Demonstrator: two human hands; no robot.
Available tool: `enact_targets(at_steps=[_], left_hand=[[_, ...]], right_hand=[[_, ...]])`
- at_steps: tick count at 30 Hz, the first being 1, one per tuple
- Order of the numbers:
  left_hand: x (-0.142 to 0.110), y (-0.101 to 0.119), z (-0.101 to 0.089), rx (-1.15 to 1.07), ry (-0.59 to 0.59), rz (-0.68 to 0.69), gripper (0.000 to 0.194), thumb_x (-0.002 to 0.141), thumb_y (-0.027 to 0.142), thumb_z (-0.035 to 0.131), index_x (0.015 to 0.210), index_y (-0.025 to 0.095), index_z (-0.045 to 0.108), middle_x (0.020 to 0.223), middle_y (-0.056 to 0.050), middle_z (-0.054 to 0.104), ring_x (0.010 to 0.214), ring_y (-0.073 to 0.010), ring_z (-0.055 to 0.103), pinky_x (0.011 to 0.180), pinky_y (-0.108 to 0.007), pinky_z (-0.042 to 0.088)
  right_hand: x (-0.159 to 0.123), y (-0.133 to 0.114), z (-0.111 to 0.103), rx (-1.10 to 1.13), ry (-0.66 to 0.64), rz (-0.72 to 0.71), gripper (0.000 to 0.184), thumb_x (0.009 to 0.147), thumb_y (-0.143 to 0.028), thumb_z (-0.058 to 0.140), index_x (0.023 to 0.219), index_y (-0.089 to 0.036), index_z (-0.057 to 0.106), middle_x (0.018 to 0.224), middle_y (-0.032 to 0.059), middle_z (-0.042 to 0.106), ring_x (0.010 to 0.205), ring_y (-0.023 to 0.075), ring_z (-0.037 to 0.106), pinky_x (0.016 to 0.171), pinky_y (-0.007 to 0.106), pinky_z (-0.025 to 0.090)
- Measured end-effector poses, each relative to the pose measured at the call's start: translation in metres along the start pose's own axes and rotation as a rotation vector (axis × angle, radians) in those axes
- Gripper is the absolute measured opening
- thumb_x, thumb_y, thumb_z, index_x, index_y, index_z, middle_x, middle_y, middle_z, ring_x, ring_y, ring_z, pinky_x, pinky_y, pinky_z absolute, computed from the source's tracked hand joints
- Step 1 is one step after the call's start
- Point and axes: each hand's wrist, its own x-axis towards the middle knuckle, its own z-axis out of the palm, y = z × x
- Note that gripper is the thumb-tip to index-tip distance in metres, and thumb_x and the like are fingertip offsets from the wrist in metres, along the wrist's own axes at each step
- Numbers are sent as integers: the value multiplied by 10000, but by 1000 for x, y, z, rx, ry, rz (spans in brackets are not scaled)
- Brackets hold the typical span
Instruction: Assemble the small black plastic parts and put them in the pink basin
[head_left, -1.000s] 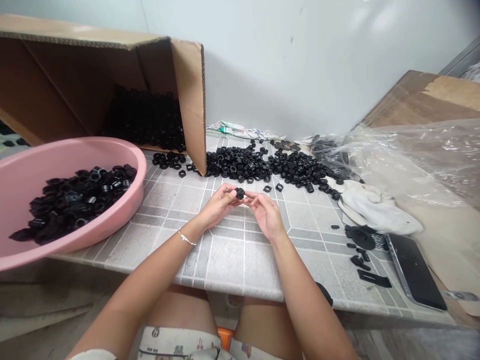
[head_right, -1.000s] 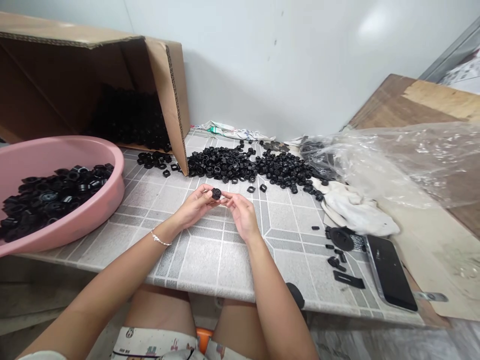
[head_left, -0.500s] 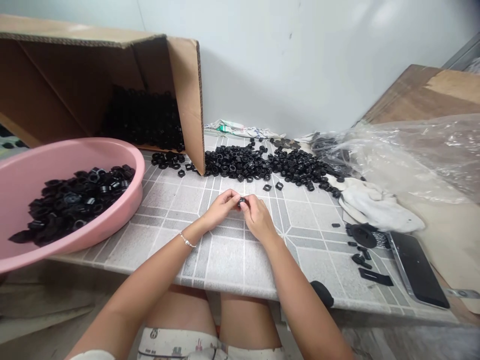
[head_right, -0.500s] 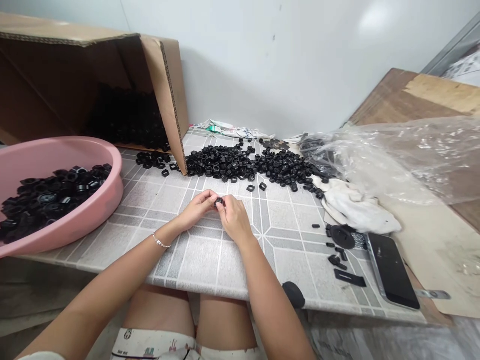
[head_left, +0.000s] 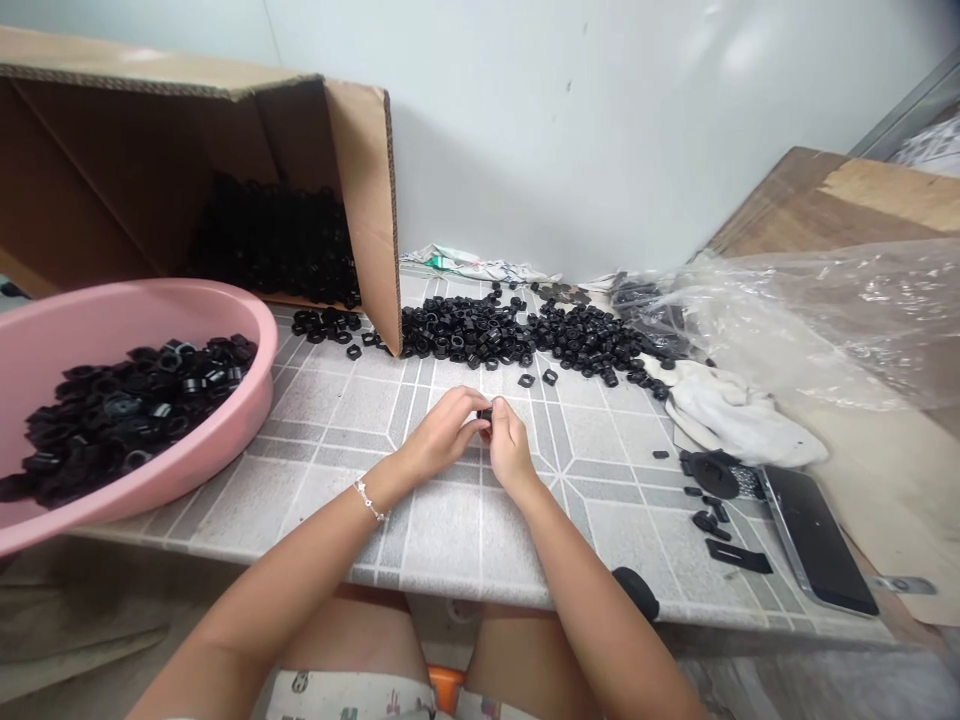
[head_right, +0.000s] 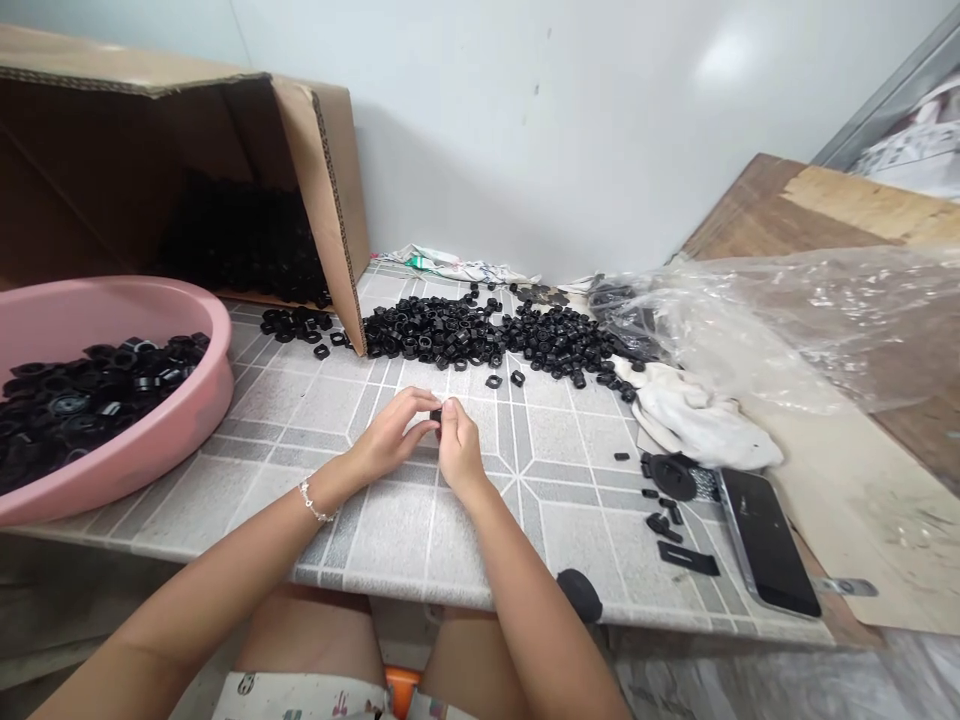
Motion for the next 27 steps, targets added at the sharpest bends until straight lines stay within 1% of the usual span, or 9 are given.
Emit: enact_targets(at_steps=[3, 5, 7, 10, 12, 14, 17, 20, 27], left_hand=[[1, 2, -1, -67, 60, -112, 364, 839, 475, 592, 1086, 208, 610, 1088, -96, 623, 994, -218, 584, 934, -371, 426], [3, 1, -1, -165, 35, -273, 483, 884, 591, 431, 1006, 167, 625, 901, -88, 667, 760, -180, 618, 751, -328, 473], [5, -1, -1, -235, -58, -401, 591, 883, 648, 345, 797, 138, 630, 648, -60, 632, 554, -144, 562, 600, -290, 440], [8, -2, -2, -287, -105, -471, 519, 812, 623, 527, 635, 139, 590, 523, -25, 575, 486, -114, 509, 546, -258, 400], [8, 0, -3, -350, -124, -515, 475, 778, 592, 599, 654, 133, 606, 558, -30, 602, 514, -113, 533, 560, -251, 406], [8, 1, -5, -418, -179, -557, 466, 778, 582, 605, 691, 125, 623, 621, -52, 639, 567, -127, 574, 597, -257, 427], [8, 3, -8, -442, -220, -535, 451, 785, 570, 608, 709, 125, 611, 660, -58, 646, 610, -132, 586, 643, -269, 449], [8, 2, -11, -380, -229, -440, 441, 790, 574, 598, 717, 139, 592, 666, -39, 623, 621, -121, 555, 664, -271, 454], [6, -5, -15, -30, -271, -278, 348, 870, 495, 506, 796, 165, 588, 741, -41, 607, 709, -169, 567, 705, -294, 447]], right_hand=[[0, -1, -5, -56, 10, -90, 417, 955, -565, 226, 734, -246, 381, 635, -16, 411, 598, 168, 431, 594, 309, 351], [1, -1, -9, -158, 25, -186, 401, 955, -559, 232, 758, -246, 387, 674, -7, 429, 634, 176, 442, 632, 319, 355], [2, -2, -12, -229, 11, -251, 385, 957, -545, 235, 767, -246, 385, 704, 3, 442, 660, 183, 451, 660, 329, 358], [2, -2, -12, -272, -18, -272, 366, 965, -508, 236, 753, -245, 379, 717, 10, 448, 664, 183, 452, 664, 333, 363], [1, -2, -11, -270, -38, -268, 354, 967, -489, 247, 758, -242, 392, 721, 12, 458, 661, 180, 455, 657, 332, 368], [1, -1, -10, -249, -63, -264, 346, 968, -481, 254, 777, -239, 412, 724, 13, 472, 665, 179, 467, 655, 330, 375], [0, 0, -9, -197, -80, -249, 344, 971, -479, 246, 798, -240, 423, 725, 11, 485, 680, 179, 492, 666, 325, 388], [0, 1, -9, -187, -76, -246, 323, 978, -446, 243, 811, -241, 429, 735, 9, 488, 685, 176, 497, 672, 319, 393], [2, 3, -11, -311, -95, -236, 260, 970, -379, 296, 799, -237, 430, 781, 17, 474, 716, 185, 475, 690, 326, 364]])
